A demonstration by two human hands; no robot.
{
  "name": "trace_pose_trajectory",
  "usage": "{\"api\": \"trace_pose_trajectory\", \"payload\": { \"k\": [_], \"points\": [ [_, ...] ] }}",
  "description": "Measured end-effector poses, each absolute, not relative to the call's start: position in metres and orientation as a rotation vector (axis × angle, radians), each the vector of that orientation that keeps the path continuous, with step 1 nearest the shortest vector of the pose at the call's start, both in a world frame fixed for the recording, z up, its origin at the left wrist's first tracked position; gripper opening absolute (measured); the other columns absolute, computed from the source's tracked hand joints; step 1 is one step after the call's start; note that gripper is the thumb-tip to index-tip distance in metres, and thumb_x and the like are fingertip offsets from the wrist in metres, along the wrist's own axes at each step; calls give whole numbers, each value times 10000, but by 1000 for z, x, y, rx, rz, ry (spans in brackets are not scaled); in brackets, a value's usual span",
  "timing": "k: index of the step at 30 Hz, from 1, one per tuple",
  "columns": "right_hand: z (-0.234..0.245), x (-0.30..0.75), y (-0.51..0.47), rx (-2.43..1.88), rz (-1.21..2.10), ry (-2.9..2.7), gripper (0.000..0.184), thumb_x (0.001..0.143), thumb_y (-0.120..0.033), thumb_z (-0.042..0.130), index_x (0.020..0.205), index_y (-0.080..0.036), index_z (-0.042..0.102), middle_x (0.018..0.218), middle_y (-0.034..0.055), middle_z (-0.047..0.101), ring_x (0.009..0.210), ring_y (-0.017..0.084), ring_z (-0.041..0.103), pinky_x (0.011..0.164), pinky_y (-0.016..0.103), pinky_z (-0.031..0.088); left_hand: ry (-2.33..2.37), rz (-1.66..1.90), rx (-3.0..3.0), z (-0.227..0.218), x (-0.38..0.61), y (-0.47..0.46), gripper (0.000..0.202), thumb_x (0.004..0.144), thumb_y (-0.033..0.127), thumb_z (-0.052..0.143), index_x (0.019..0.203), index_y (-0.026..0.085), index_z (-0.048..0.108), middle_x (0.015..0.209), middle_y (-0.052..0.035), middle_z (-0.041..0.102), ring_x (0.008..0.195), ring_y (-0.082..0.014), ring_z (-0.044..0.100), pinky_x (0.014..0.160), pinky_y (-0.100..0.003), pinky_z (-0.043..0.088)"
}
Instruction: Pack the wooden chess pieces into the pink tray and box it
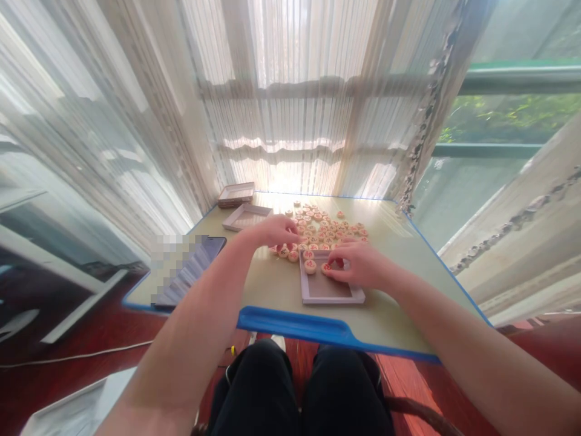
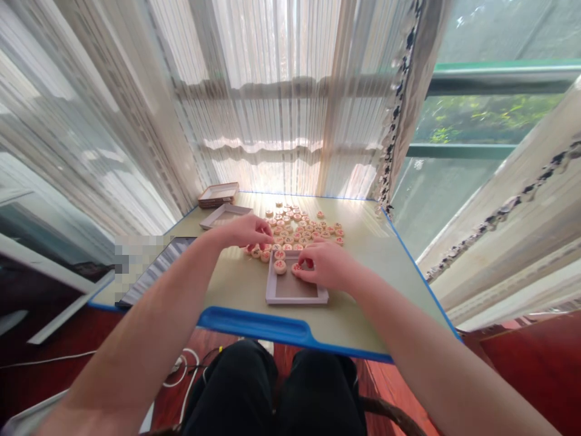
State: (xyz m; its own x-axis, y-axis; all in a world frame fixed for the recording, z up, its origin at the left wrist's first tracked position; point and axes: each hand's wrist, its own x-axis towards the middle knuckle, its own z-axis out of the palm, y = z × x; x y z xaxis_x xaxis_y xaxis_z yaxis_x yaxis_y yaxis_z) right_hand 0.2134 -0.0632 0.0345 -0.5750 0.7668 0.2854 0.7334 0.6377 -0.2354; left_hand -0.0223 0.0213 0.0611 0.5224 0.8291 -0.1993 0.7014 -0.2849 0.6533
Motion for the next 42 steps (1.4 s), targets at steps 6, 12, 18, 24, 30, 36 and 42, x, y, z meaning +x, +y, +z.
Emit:
{"api": "trace_pose_trajectory", "payload": {
  "k": [6,12,18,24,30,36,42],
  "points": [
    [35,214,-63,-1198,162,-2533,167,768,-355,610,819,-228,706,688,20,662,765,194,554,706,311,406,1171,132,2006,56,-20,20,224,660,317,639,809,154,676,647,-49,686,431,-93,497,367,-197,322],
    [35,211,-68,-1143,206,-2571,183,782,-386,610,797,-245,726,661,22,642,748,182,552,666,288,411,1097,168,1944,50,-18,24,210,662,341,649,724,142,672,626,-57,672,428,-88,485,371,-201,321],
    [35,208,-71,-1067,360,-2583,188,786,-410,617,818,-266,734,702,9,646,733,163,564,674,273,417,1055,142,1935,51,-17,23,237,636,359,684,760,158,702,615,-39,650,480,-110,527,365,-199,307],
    [37,204,-72,-1078,255,-2592,230,800,-428,594,820,-246,734,681,23,626,708,164,545,643,274,400,1061,112,1959,54,-18,21,226,651,309,673,806,150,713,617,-40,647,462,-93,508,372,-192,321],
    [39,205,-73,-1155,198,-2595,197,759,-396,639,681,-225,699,611,20,599,715,176,534,634,275,396,1085,111,1944,58,-16,18,206,627,285,688,764,133,715,606,-52,650,442,-94,499,376,-202,323],
    [35,201,-71,-1047,216,-2587,188,796,-363,606,754,-236,737,625,22,616,693,165,523,655,277,399,1086,84,1988,57,-16,19,216,654,295,662,794,136,705,627,-45,649,446,-82,496,385,-193,332],
    [36,197,-73,-1028,258,-2596,158,800,-288,608,786,-226,753,646,32,649,688,158,521,660,270,399,1078,64,1979,58,-16,19,207,651,310,670,778,148,685,625,-36,643,459,-87,508,379,-190,330]
  ]
}}
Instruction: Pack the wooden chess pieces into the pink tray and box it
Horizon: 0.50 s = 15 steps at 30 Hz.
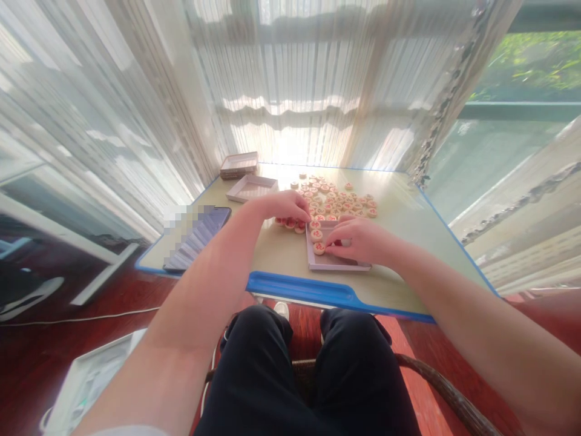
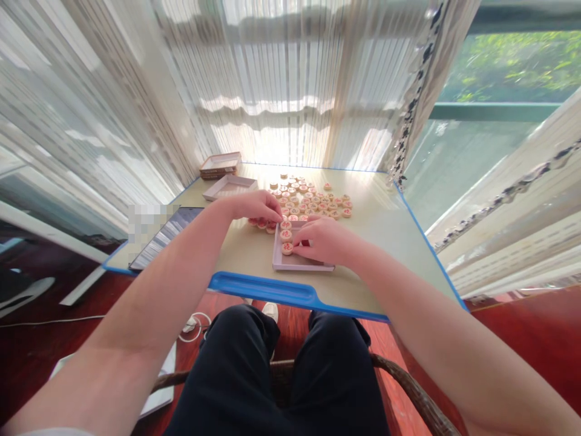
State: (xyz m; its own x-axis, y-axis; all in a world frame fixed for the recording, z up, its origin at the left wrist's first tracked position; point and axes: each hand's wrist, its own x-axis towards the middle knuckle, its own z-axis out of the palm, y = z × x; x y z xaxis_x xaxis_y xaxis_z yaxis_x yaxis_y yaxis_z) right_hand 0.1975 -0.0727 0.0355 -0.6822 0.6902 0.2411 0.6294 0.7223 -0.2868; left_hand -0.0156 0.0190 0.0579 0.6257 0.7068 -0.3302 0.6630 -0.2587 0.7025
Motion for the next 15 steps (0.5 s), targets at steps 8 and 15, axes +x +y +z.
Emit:
{"api": "trace_pose_trajectory", "payload": {
  "k": [8,15],
  "points": [
    [35,197,-71,-1044,232,-2633,187,820,-319,591,772,-229,747,668,27,661,711,159,538,674,266,395,1066,57,1982,55,-16,22,196,666,322,659,765,153,662,617,-26,636,459,-87,510,380,-189,336],
    [34,196,-68,-1177,189,-2602,166,801,-348,619,796,-239,743,694,33,663,773,181,562,657,262,394,1088,55,1996,56,-14,20,176,661,310,653,753,160,649,594,-11,620,462,-89,511,377,-184,339]
  ]
}}
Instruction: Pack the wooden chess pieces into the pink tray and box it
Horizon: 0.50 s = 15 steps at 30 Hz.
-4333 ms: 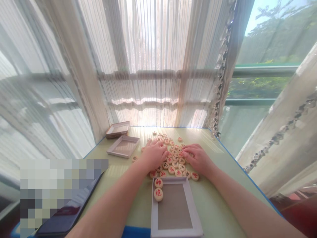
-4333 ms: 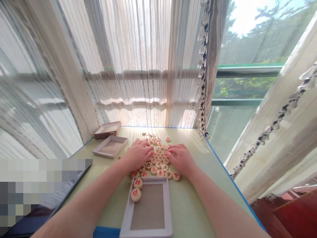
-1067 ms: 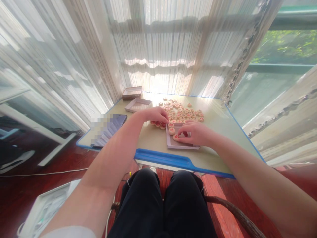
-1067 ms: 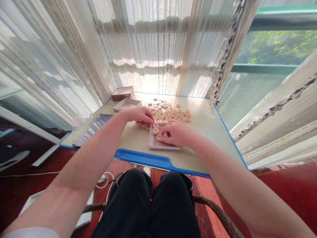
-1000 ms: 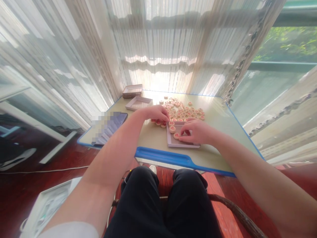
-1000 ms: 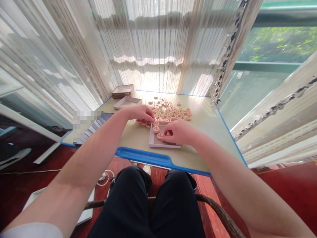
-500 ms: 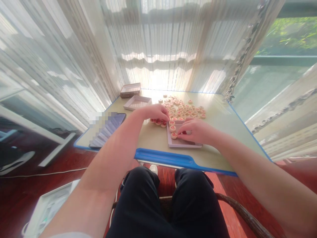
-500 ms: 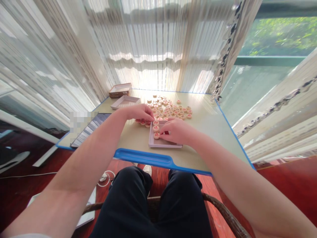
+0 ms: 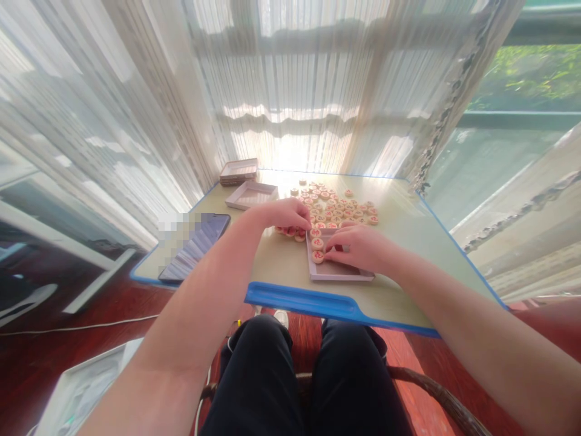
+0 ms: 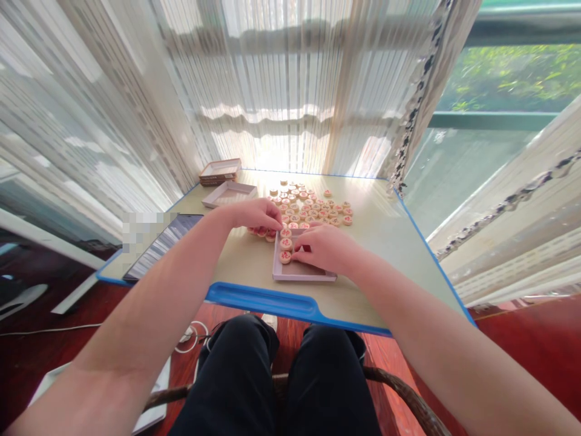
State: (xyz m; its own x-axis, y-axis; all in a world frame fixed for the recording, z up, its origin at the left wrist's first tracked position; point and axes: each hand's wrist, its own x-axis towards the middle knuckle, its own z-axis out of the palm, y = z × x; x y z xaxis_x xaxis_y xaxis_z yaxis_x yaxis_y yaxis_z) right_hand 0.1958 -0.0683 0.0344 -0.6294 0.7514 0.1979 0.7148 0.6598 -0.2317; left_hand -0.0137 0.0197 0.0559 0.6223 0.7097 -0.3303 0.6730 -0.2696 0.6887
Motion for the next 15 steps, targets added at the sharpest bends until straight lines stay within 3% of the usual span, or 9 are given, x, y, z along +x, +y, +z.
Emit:
{"api": "trace_pose_trajectory", "payload": {
  "k": [15],
  "points": [
    [29,193,-67,-1149,166,-2598,196,838,-254,551,855,-243,746,788,32,701,742,165,590,679,269,423,1055,61,2039,57,-13,18,154,690,295,625,756,156,637,601,-15,616,471,-95,519,373,-182,348]
  ]
}}
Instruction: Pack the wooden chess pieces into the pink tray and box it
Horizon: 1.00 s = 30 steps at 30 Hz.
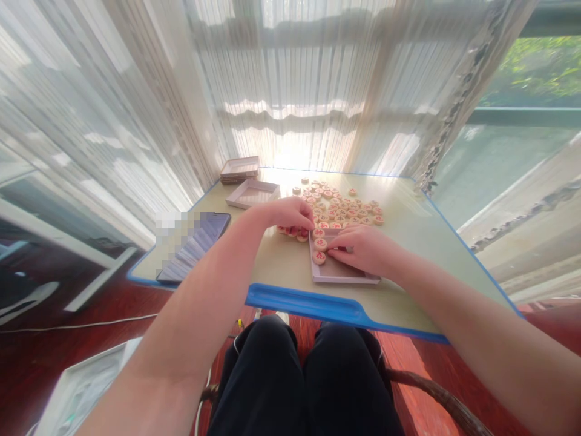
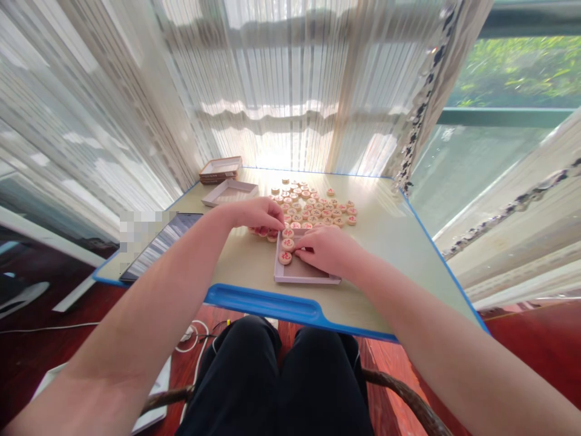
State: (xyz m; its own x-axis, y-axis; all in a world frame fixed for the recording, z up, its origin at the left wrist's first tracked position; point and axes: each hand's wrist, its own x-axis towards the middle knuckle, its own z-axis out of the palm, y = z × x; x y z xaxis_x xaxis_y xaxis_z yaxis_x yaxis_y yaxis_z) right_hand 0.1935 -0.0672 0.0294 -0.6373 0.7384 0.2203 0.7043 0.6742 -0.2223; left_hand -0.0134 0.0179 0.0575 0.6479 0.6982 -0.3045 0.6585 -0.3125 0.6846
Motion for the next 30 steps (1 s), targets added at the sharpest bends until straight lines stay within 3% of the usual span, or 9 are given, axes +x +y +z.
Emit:
{"api": "trace_pose_trajectory", "payload": {
  "k": [13,23,30],
  "points": [
    [30,193,-68,-1080,137,-2588,204,841,-237,547,887,-250,745,777,31,704,779,177,560,718,282,429,1050,50,2036,57,-14,19,168,677,319,643,752,168,647,599,-7,626,465,-88,512,382,-182,354],
    [32,192,-73,-1045,100,-2593,164,780,-165,540,761,-209,696,733,32,664,771,180,534,725,289,423,1061,57,2001,55,-14,21,179,666,325,660,743,163,648,585,-14,619,462,-90,514,376,-182,347],
    [38,190,-82,-878,54,-2597,184,806,-228,551,909,-219,703,705,21,648,680,142,552,698,264,410,1044,61,1988,55,-14,21,173,673,316,658,743,159,639,604,-18,628,467,-89,520,367,-178,340]
  ]
}}
